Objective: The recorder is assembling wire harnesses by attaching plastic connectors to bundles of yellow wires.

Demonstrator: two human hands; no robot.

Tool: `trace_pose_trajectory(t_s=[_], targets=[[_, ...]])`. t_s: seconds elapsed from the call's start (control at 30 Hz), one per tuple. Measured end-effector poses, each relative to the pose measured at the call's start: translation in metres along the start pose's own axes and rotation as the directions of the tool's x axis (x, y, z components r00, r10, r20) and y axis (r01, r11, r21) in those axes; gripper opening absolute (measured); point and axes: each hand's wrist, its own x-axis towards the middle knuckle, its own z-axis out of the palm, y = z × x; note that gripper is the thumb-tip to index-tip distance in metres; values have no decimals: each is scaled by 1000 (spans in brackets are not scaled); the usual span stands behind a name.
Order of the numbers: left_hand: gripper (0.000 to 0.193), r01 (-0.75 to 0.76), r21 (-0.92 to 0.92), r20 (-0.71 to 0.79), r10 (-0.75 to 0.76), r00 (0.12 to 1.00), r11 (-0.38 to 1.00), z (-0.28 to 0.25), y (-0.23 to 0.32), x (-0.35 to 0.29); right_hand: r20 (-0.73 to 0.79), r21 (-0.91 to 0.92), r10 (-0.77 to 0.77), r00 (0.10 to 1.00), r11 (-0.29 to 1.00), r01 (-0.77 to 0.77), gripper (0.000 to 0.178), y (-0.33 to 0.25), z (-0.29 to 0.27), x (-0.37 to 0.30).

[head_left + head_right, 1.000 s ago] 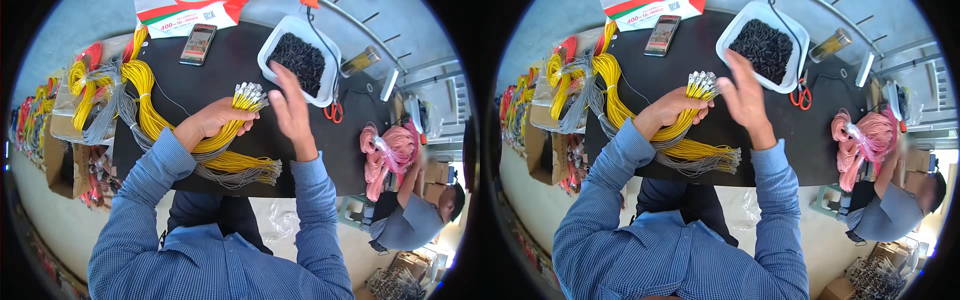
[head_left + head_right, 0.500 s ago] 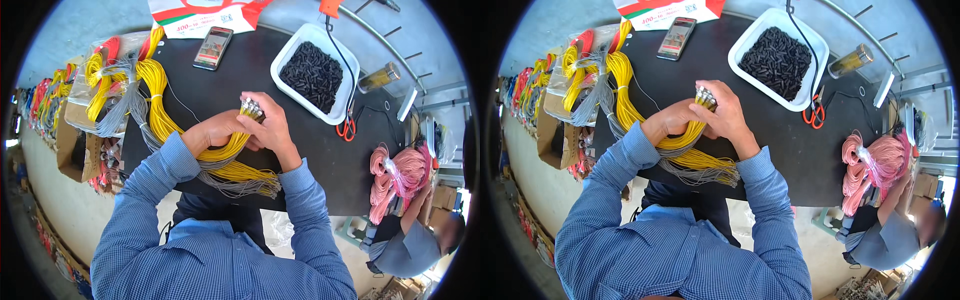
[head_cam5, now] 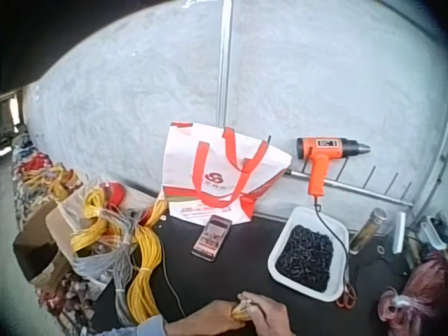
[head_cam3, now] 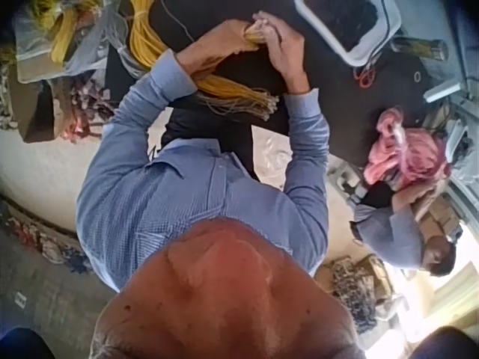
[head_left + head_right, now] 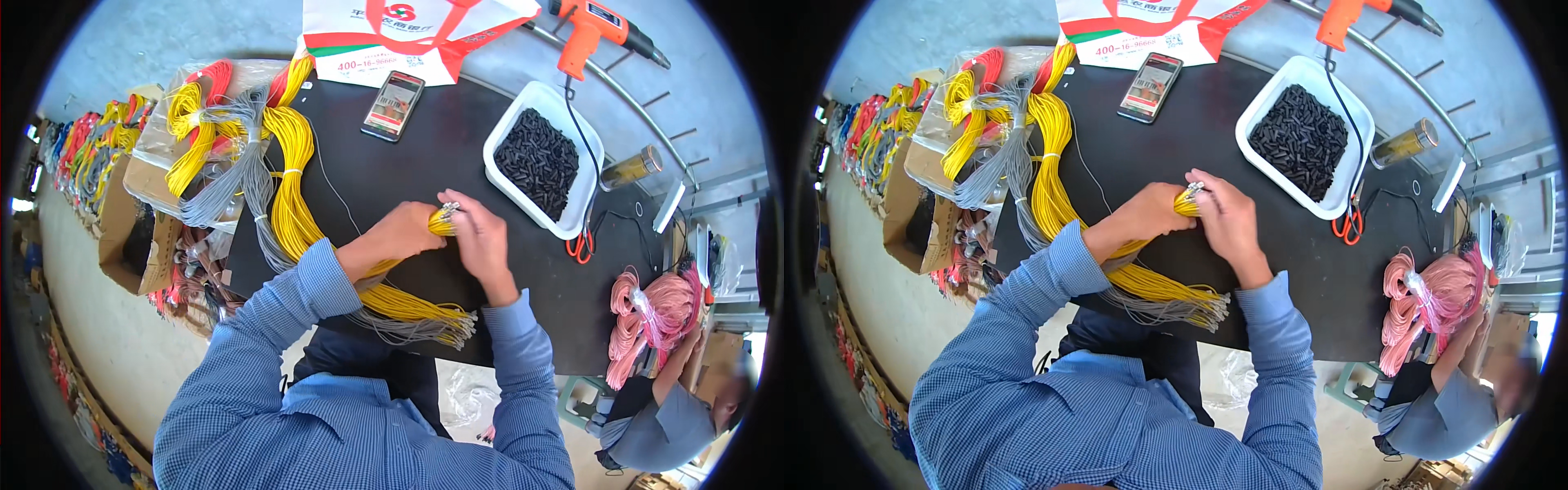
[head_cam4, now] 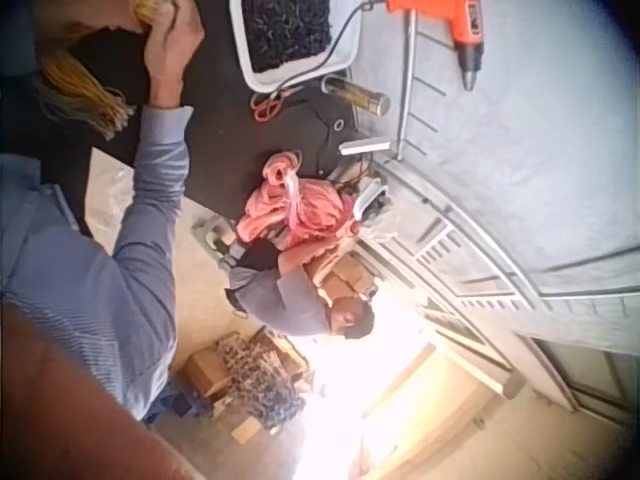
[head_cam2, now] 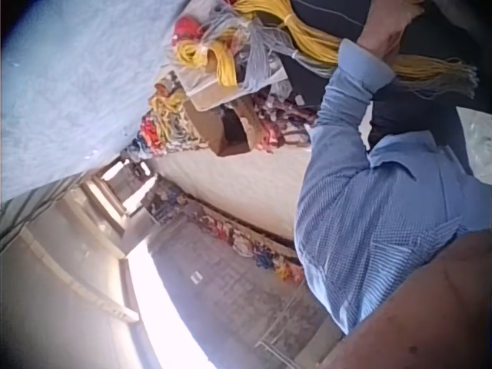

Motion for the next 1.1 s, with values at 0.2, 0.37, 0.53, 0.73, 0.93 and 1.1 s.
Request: trace_pose_trajectory(t_s=[0.2, 0.37, 0.53, 0.73, 0.93, 1.1], targets=[[10, 177, -569, 501, 168, 849, 803, -22, 11, -21, 346, 221, 220, 912, 925, -308, 32, 8, 18, 92], [10, 222, -637, 539, 220, 813, 738, -30, 8, -17, 221, -195, 39, 974, 981, 5, 37, 39, 91, 156], [13, 303, -748, 462, 135, 877, 590, -27, -9, -12, -3, -82, 142, 990, 987, -141, 32, 14, 35, 155], [16, 392, -726, 482, 10, 876, 565, -23, -6, 0, -50, -537, 426, 904, 751, -384, 20, 58, -85, 86], [18, 392, -734, 457, -24, 889, 555, -22, -12, 0, 258, -617, 468, 845, 753, -229, 22, 72, -90, 98], [16, 369, -757, 402, -60, 914, 539, -20, -13, 1, 211, -634, 390, 896, 753, -179, 18, 80, -98, 88]])
